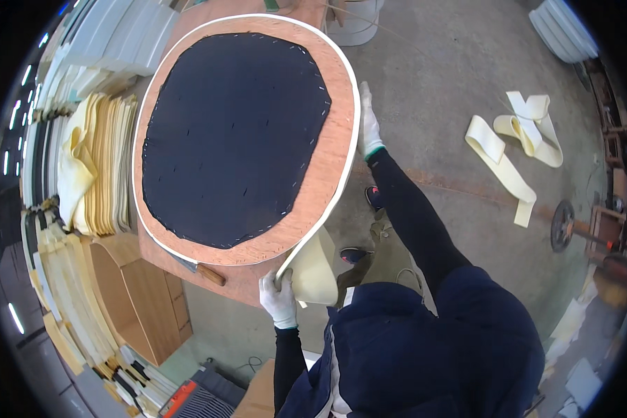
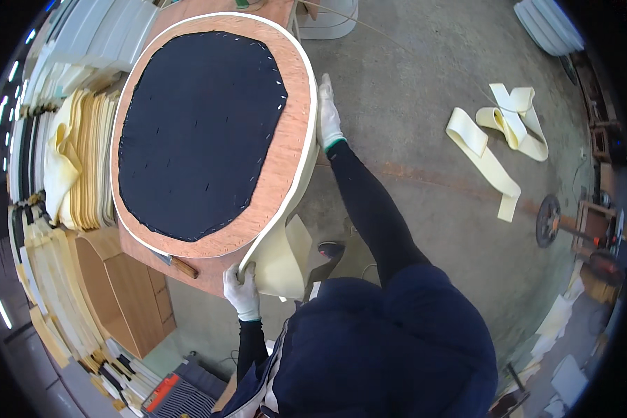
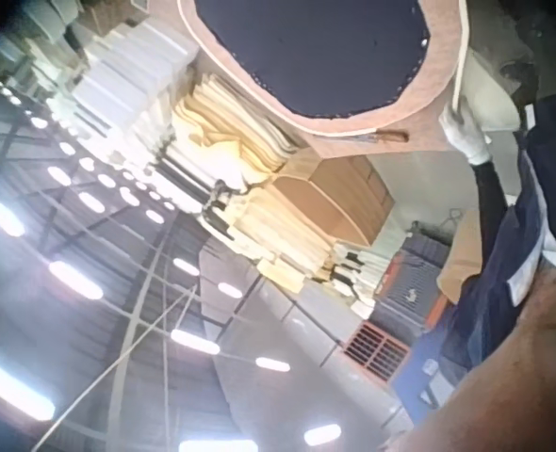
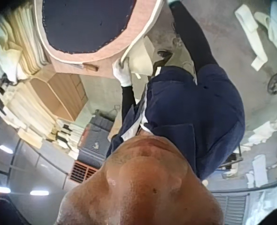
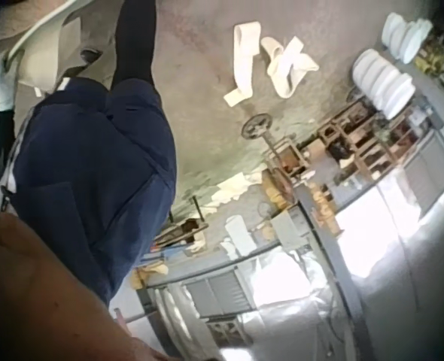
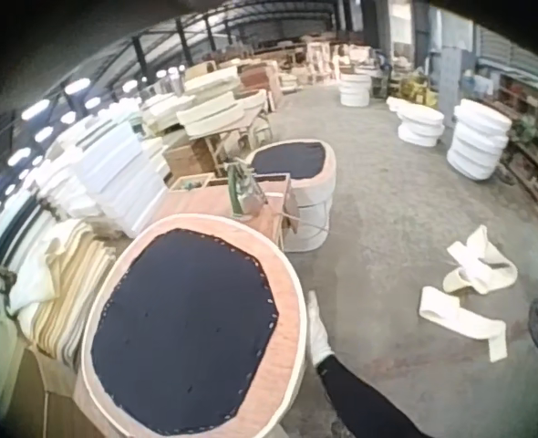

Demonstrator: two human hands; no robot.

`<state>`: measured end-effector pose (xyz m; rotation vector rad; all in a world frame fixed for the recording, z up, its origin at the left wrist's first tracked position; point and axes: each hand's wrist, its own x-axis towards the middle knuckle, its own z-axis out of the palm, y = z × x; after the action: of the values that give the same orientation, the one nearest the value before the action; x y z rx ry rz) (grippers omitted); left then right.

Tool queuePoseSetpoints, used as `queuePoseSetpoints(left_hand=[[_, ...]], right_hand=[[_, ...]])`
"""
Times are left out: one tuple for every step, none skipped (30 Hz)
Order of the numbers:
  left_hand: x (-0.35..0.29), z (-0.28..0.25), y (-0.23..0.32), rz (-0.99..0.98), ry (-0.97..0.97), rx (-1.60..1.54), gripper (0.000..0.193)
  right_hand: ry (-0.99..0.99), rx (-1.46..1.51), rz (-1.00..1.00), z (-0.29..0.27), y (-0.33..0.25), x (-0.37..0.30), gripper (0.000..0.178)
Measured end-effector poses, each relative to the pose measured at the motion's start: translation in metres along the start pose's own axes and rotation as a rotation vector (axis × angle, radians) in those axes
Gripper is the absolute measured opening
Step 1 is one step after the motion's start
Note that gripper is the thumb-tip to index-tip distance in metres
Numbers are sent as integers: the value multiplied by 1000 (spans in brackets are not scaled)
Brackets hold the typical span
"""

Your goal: The person applies adhesive to the edge of a large, oval-shaped foam cushion using a spray gun. They then press a strip of beige foam padding along the glued edge to cover the perimeter. The person repeats this process, applying glue and attaching foam strips to different sections of the cushion's edge.

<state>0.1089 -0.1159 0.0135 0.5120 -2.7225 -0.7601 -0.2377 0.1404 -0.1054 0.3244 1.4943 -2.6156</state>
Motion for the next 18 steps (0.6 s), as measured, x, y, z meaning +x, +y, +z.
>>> queuePoseSetpoints(left_hand=[[1, 1, 2, -3, 2, 3, 29], [2, 1, 4, -6, 19, 11, 28], [2, 1, 5, -43, 11, 2, 28], [4, 0, 6, -61, 3, 3, 28], [3, -2, 8, -88, -2, 16, 28], [4, -3, 8, -64, 16, 16, 27], [3, -4, 9, -74, -9, 13, 27], [3, -5, 10, -79, -25, 16, 27], [2, -7, 10, -91, -45, 7, 27], [1, -8, 9, -93, -56, -10, 27], [0, -9, 8, -83, -71, -26, 27], [-1, -10, 6, -47, -57, -42, 28], [-1, -10, 3, -5, -44, -56, 28], [-2, -11, 1, 7, -38, -61, 29], [-2, -11, -2, 61, -37, -90, 30], [-1, -11, -5, 84, -29, -116, 30], [-1, -10, -7, 122, -39, -138, 30], [0, -10, -10, 191, -5, -135, 33]], right_hand=[[-27, 9, -44, 4, -4, 1, 86], [52, -56, -114, 6, -8, -1, 85], [122, -123, -187, 10, -11, -4, 84], [190, -188, -256, 12, -17, -7, 83], [199, -123, -299, 16, -20, -9, 84], [94, -118, -250, 18, -27, -13, 86], [-12, -107, -194, 22, -33, -18, 87], [-85, -94, -225, 25, -39, -27, 89], [-79, -235, -143, 26, -46, -40, 90], [22, -237, -166, 31, -49, -54, 92], [168, -226, -190, 37, -51, -70, 93], [328, 44, -73, 43, -50, -93, 97], [444, 34, -38, 49, -46, -117, 99], [388, 39, 18, 62, -34, -132, 99], [461, 109, 126, 72, -24, -147, 99], [356, 123, 91, 76, -18, -155, 99], [280, 149, 97, 80, -13, -161, 100], [153, 157, 80, 87, -7, -167, 101]])
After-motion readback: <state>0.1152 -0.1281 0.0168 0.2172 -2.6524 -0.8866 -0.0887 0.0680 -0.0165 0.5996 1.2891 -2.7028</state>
